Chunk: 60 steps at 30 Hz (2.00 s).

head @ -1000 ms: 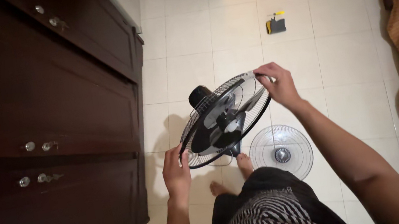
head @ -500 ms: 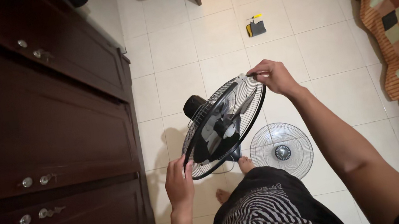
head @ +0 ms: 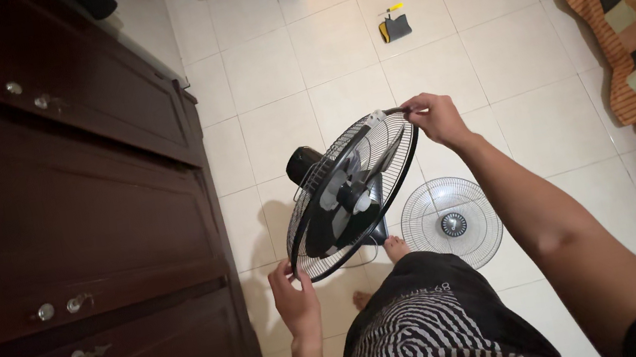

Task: The person assembles a standing fan by attaching the fan blades to the motor housing, securing them with a nut, and then attaching the front and rear wire cages. The task is performed on a tiled floor in a bedroom.

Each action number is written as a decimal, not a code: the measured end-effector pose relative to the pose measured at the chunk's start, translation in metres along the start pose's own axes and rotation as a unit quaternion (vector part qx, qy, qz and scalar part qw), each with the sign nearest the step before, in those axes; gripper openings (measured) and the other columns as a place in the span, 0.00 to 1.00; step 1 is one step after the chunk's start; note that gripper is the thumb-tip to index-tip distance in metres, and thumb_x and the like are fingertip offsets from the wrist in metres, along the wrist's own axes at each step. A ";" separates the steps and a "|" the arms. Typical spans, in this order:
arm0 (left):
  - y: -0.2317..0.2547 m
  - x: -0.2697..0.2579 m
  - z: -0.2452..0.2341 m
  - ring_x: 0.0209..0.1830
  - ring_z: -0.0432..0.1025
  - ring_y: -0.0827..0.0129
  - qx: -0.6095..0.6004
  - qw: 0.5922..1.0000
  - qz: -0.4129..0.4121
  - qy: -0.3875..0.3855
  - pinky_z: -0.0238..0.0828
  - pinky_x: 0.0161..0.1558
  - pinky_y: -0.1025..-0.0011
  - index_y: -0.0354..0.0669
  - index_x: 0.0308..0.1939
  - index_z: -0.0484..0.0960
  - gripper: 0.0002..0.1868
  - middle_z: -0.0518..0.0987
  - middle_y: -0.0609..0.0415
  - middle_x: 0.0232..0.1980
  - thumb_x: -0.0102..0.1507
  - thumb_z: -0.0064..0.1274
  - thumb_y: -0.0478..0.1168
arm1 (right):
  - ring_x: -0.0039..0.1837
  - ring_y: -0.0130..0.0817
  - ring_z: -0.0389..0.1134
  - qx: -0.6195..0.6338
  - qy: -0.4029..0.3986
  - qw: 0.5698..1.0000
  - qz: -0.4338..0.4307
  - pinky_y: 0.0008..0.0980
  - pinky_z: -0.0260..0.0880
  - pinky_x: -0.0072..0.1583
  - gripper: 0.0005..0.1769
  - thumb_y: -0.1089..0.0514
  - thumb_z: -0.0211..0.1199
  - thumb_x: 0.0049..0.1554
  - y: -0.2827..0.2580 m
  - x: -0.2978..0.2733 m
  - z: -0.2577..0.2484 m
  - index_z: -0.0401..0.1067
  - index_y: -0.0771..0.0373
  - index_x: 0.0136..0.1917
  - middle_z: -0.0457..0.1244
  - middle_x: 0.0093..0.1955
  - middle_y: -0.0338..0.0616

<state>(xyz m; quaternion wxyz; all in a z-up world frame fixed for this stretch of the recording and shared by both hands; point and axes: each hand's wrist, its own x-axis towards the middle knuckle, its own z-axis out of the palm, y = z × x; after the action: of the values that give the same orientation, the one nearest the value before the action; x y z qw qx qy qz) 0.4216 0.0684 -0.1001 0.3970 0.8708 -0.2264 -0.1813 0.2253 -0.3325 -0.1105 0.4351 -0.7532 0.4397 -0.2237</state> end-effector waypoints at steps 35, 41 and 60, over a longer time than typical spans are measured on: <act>-0.192 -0.023 0.128 0.51 0.74 0.69 -0.214 0.971 -0.091 -0.063 0.71 0.56 0.71 0.29 0.54 0.77 0.16 0.81 0.50 0.53 0.63 0.56 0.28 | 0.46 0.34 0.74 0.059 -0.064 0.970 0.229 0.32 0.74 0.47 0.19 0.61 0.59 0.61 0.164 -0.056 0.105 0.69 0.67 0.65 0.71 0.49 0.47; -0.198 -0.025 0.130 0.47 0.76 0.71 -0.214 0.963 -0.142 -0.082 0.74 0.53 0.71 0.29 0.51 0.79 0.13 0.82 0.51 0.49 0.63 0.57 0.28 | 0.45 0.36 0.73 0.048 -0.079 0.968 0.234 0.33 0.73 0.46 0.15 0.63 0.61 0.60 0.174 -0.052 0.105 0.72 0.70 0.59 0.71 0.45 0.53; -0.181 -0.023 0.128 0.40 0.80 0.64 -0.247 0.937 -0.233 -0.086 0.80 0.46 0.68 0.26 0.52 0.76 0.11 0.81 0.46 0.45 0.68 0.50 0.30 | 0.51 0.29 0.72 0.217 -0.074 0.926 0.301 0.31 0.77 0.52 0.12 0.66 0.57 0.60 0.193 -0.029 0.118 0.73 0.66 0.57 0.70 0.50 0.40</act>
<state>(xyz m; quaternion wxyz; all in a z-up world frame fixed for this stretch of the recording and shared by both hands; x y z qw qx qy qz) 0.3839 0.1080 -0.3162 0.5247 0.7549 0.0016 -0.3934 0.2052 -0.2989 -0.3351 0.6659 -0.4871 0.5530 -0.1162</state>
